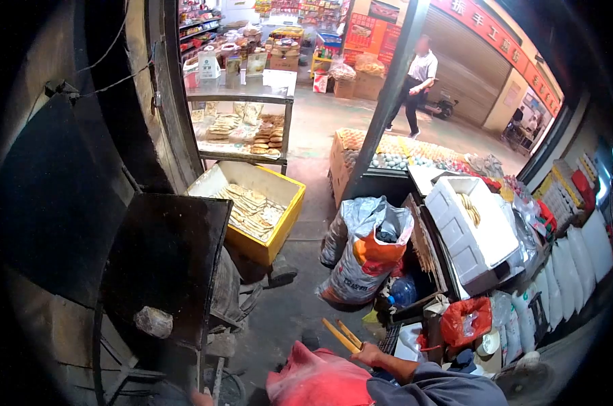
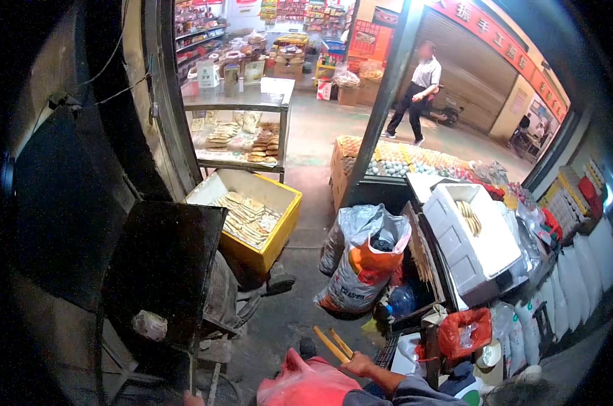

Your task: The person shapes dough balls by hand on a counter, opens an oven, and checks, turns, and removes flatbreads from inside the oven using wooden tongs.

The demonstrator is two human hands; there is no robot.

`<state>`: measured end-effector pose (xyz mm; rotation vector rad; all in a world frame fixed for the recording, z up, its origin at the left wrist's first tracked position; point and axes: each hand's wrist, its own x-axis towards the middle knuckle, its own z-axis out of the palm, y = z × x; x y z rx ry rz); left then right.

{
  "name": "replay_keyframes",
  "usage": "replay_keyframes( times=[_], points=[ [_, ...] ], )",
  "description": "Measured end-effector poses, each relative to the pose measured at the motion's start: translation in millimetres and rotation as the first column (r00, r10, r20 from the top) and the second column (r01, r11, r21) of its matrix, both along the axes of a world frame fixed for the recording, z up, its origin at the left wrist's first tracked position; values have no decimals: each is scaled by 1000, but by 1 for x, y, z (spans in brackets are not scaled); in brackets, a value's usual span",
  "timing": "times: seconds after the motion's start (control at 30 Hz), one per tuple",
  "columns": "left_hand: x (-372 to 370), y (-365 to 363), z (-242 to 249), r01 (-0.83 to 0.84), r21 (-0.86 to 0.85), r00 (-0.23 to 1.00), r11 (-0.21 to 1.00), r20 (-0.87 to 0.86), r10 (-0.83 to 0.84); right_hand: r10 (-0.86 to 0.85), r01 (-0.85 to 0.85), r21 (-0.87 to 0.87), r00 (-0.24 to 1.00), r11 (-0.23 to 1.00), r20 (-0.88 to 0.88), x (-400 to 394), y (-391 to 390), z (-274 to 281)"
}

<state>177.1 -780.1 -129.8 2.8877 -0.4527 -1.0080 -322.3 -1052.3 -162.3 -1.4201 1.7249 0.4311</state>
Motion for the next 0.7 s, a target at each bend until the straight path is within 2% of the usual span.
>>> replay_keyframes(
  times=[0.07,0.13,0.2,0.23,0.3,0.33,0.37,0.4,0.43,0.47,0.5,0.53,0.6,0.63,0.7],
  points=[
    [-4,-6,3,-107,18,994,994,18,107,-3,3,13,1000,1000,10,-2,-17,3],
    [-3,-2,-11,-109,42,994,993,17,108,1,-2,67,1000,998,14,-6,-42,-4],
    [-9,1,-19,-102,51,985,993,145,94,6,-8,124,1000,992,17,-15,-69,-27],
    [-25,-23,16,-113,19,971,993,215,106,44,-45,43,999,998,23,-22,-83,-53],
    [-7,-11,-63,-305,5,903,952,320,288,120,-122,-48,992,991,-45,-9,-107,-28],
    [-15,-29,-28,-447,-124,885,886,86,458,102,-101,-62,995,993,16,-16,-124,-44],
    [-20,-38,-12,-326,-190,927,926,127,353,104,-100,-52,992,994,77,-18,-132,-58],
    [-30,-58,12,-373,-338,896,864,110,430,76,-71,-42,990,997,115,8,-147,-7],
    [-26,-75,29,-370,-421,890,828,94,446,-53,59,-44,992,997,118,11,-154,-22],
    [-23,-83,40,-266,-407,912,874,188,365,30,-3,-149,983,989,181,18,-160,-21],
    [-15,-94,42,-297,-486,889,822,174,424,36,-22,-98,989,995,145,41,-169,6],
    [-6,-97,31,-275,-473,862,837,266,432,31,-24,-63,994,998,105,61,-176,29],
    [18,-111,38,-117,-527,863,842,365,348,87,-80,-80,992,994,94,50,-179,-24],
    [30,-120,43,-119,-533,860,838,366,355,83,-73,-118,993,990,80,48,-181,-46],
    [59,-141,59,77,-476,865,876,469,178,64,-51,-116,992,992,105,63,-174,-54]
  ],
)
